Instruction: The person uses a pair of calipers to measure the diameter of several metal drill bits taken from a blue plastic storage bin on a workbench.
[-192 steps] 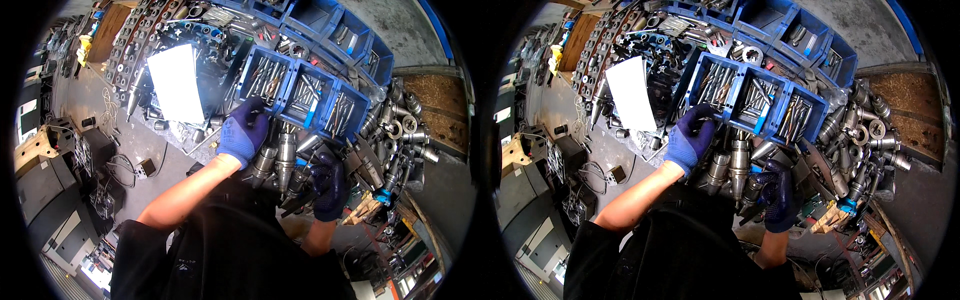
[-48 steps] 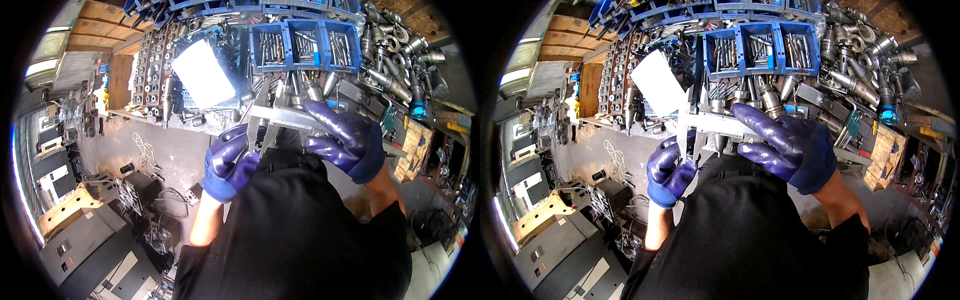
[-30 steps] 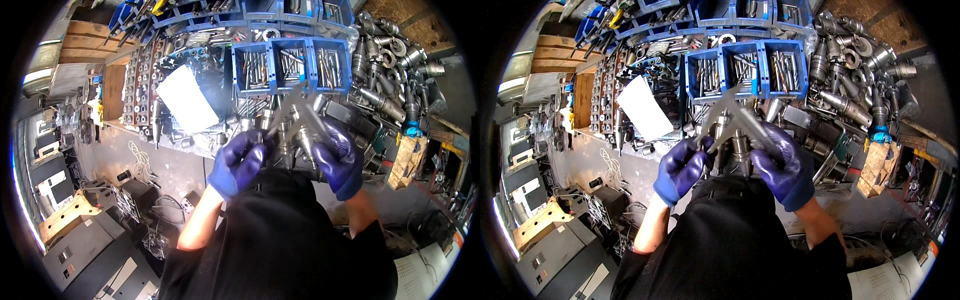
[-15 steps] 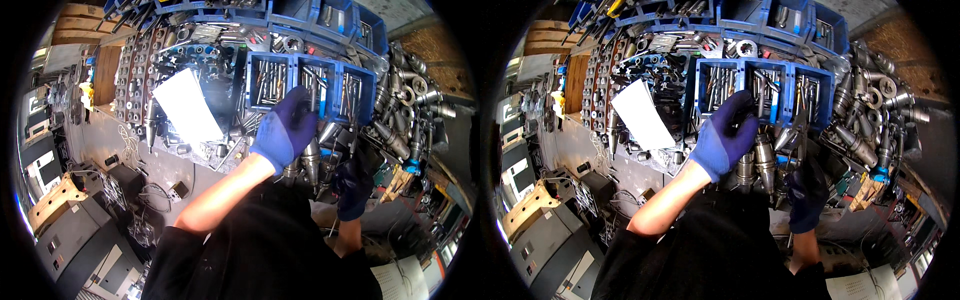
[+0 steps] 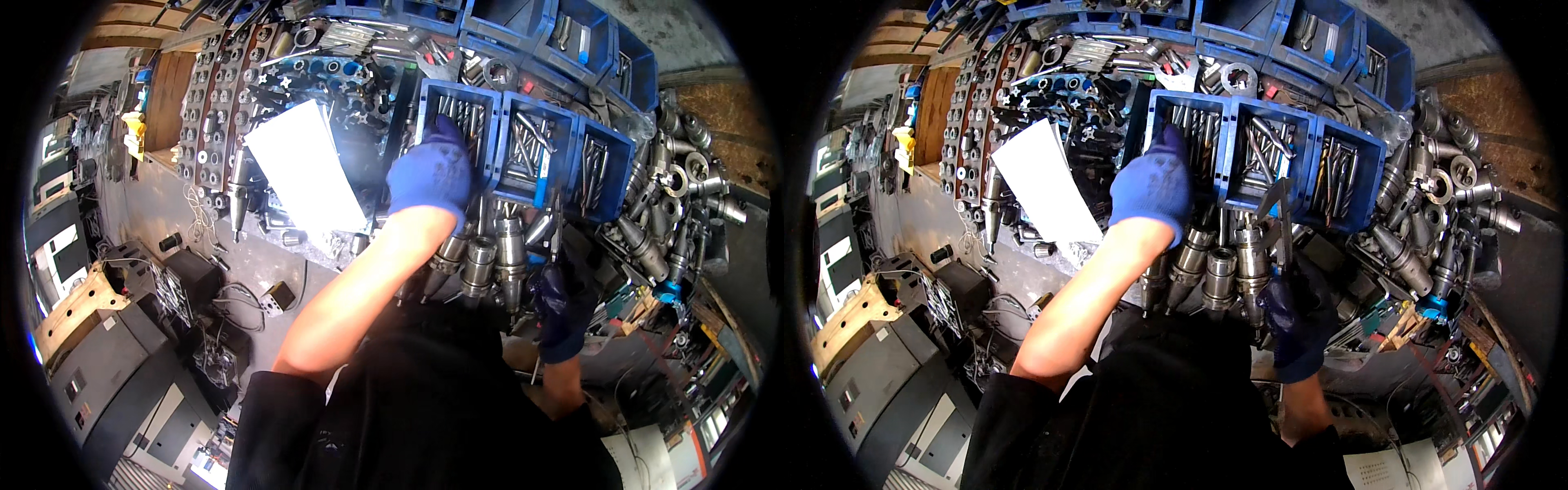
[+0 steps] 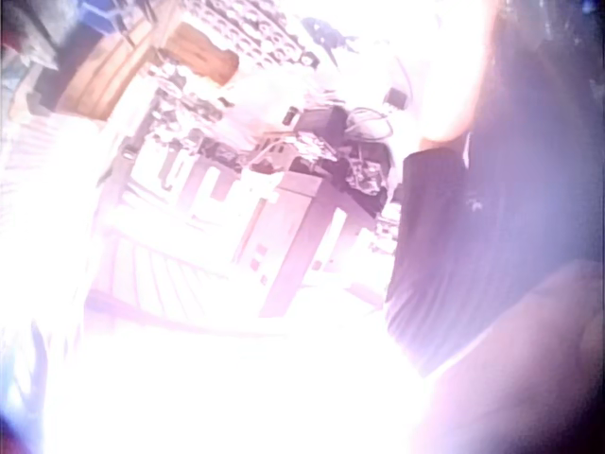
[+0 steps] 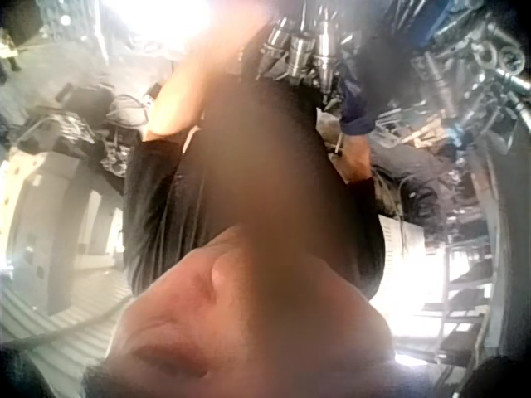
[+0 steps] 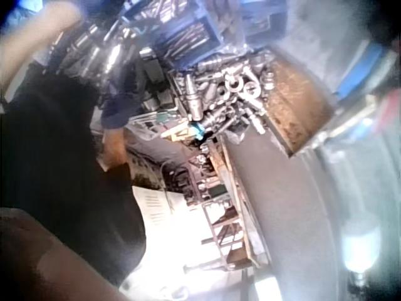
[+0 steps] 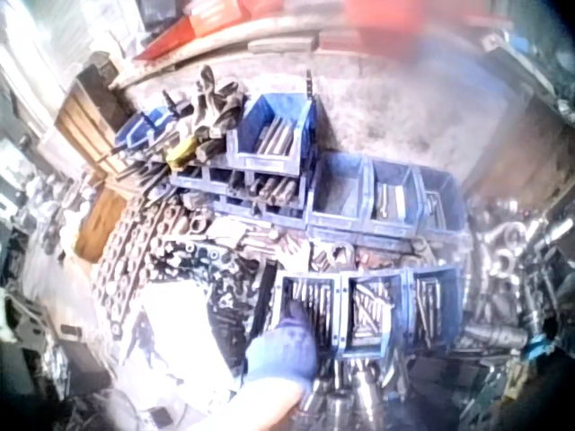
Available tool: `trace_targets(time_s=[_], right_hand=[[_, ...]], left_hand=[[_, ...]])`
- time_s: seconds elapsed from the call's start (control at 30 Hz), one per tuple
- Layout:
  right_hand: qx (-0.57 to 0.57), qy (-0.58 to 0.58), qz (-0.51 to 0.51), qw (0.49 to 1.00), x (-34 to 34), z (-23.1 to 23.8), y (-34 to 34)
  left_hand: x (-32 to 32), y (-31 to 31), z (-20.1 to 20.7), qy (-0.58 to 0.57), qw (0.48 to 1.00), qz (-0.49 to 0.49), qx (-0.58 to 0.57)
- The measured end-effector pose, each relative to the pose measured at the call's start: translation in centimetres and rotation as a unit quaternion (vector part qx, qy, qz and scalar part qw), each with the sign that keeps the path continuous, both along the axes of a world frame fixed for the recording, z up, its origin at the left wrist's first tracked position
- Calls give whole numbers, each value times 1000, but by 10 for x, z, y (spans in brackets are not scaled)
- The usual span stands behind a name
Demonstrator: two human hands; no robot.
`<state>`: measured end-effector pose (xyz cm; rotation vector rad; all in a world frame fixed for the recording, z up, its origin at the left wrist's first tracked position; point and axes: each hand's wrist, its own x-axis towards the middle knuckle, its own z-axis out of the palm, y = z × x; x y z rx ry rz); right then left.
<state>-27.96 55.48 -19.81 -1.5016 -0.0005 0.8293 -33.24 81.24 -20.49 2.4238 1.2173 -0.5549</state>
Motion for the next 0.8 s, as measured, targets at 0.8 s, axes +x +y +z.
trace_targets(time_s=[0.8], right_hand=[[0,-14,0,1000,10,1,-15]], left_hand=[[-36,27,13,-474,705,263,-458]])
